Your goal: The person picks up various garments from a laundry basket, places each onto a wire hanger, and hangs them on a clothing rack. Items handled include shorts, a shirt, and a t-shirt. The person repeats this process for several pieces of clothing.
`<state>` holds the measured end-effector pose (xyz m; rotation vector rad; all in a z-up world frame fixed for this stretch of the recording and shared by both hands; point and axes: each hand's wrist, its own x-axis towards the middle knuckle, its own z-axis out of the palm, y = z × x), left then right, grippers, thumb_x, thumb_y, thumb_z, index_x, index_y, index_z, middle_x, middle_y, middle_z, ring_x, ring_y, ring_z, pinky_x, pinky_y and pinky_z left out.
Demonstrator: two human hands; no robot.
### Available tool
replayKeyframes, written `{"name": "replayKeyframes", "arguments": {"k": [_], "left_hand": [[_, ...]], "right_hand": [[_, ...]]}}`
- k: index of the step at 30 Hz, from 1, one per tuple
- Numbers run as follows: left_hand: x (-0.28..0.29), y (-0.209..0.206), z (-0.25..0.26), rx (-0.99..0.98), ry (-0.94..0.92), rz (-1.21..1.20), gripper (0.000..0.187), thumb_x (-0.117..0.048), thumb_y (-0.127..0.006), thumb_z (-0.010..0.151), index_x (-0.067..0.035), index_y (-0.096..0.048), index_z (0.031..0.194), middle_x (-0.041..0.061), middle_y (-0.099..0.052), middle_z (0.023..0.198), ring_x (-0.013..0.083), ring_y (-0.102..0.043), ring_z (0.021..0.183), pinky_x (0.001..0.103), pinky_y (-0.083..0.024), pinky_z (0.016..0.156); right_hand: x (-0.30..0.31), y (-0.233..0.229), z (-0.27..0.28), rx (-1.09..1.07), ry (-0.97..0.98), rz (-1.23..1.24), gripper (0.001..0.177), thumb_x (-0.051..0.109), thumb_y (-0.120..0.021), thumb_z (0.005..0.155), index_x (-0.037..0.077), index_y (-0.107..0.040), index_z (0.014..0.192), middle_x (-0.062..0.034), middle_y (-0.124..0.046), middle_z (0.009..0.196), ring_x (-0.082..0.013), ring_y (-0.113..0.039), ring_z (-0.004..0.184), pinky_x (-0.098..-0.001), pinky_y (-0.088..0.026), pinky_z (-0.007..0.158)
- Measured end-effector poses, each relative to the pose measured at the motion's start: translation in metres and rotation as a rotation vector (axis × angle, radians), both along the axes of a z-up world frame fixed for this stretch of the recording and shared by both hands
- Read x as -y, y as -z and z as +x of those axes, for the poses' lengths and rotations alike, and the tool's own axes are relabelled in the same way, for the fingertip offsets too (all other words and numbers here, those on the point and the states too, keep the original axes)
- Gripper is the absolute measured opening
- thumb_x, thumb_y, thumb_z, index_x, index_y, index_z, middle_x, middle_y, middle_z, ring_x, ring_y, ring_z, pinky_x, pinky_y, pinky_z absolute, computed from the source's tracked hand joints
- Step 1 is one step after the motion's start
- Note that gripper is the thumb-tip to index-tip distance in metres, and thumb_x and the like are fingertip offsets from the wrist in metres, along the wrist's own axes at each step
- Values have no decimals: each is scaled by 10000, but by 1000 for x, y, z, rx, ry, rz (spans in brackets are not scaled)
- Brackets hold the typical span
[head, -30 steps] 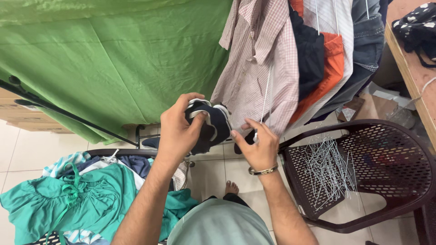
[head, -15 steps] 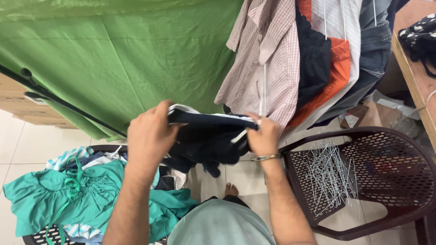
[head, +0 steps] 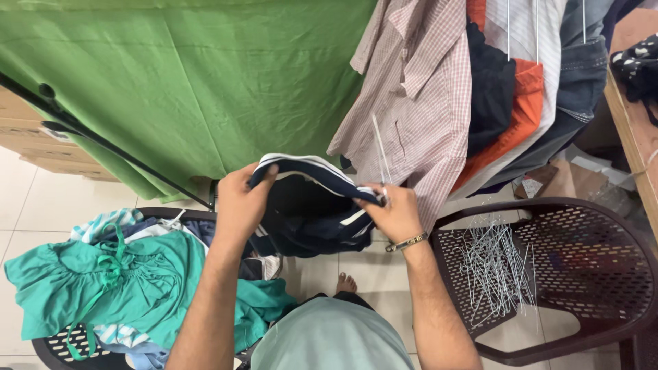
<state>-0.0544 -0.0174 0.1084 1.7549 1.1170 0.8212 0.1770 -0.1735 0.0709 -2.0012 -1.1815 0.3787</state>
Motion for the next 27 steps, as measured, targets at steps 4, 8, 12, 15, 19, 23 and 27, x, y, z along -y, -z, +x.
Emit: {"name": "replayKeyframes", "arguments": {"k": [4,8,12,15,19,23,27], "left_hand": [[0,-19,16,-81,-53,-54,329,-307,-723,900,19,-735,864,71,-474,509,94,-421,518,352,-380,488],[-1,-32,21,-135,4,-43,391,-323,-729,905,48,-705,785,97,-471,492,109,-423,500,367,-394,479],[-3,-46,21,-178,12,-77,390,-335,-725,887,39,-713,776,103,-532,478,126,-478,454,371,-407,467],[-5,-54,18,-192,26,-90,395,-344,-725,883,38,-713,782,104,-537,475,133,-486,443,372,-407,461],[-9,-53,12,-161,39,-118,402,-338,-724,898,42,-707,769,81,-537,495,116,-464,460,363,-395,459],[-11,-46,9,33,127,-324,389,-315,-713,926,48,-718,786,14,-576,579,82,-490,492,322,-390,456],[-9,-50,13,252,239,-529,316,-266,-689,922,41,-737,866,19,-700,685,97,-616,544,286,-489,493]], "right_hand": [[8,-10,-7,-54,-127,-45,564,458,-758,792,59,-744,1190,-87,-805,871,-183,-574,476,-319,-488,483],[19,-27,-8,-157,-231,198,761,672,-357,1029,57,-681,1340,-38,-819,904,-41,-587,558,-224,-484,517],[26,-59,-19,-133,-272,375,898,701,-285,1018,-48,-450,1485,-63,-810,922,-43,-473,466,-204,-425,453],[25,-75,-24,-23,-348,467,911,699,-264,1033,-71,-417,1495,-55,-797,986,-15,-505,484,-176,-449,474],[20,-71,-24,-90,-329,418,734,608,-381,1065,-13,-667,1331,-42,-825,914,-61,-507,481,-204,-436,494],[17,-57,-24,-420,-368,717,582,524,-479,1101,16,-684,1298,6,-707,783,-125,-595,630,-250,-438,565],[11,-56,-16,-883,-512,1093,512,525,-520,1045,112,-731,1261,48,-484,624,-91,-388,590,-256,-384,601]]}}
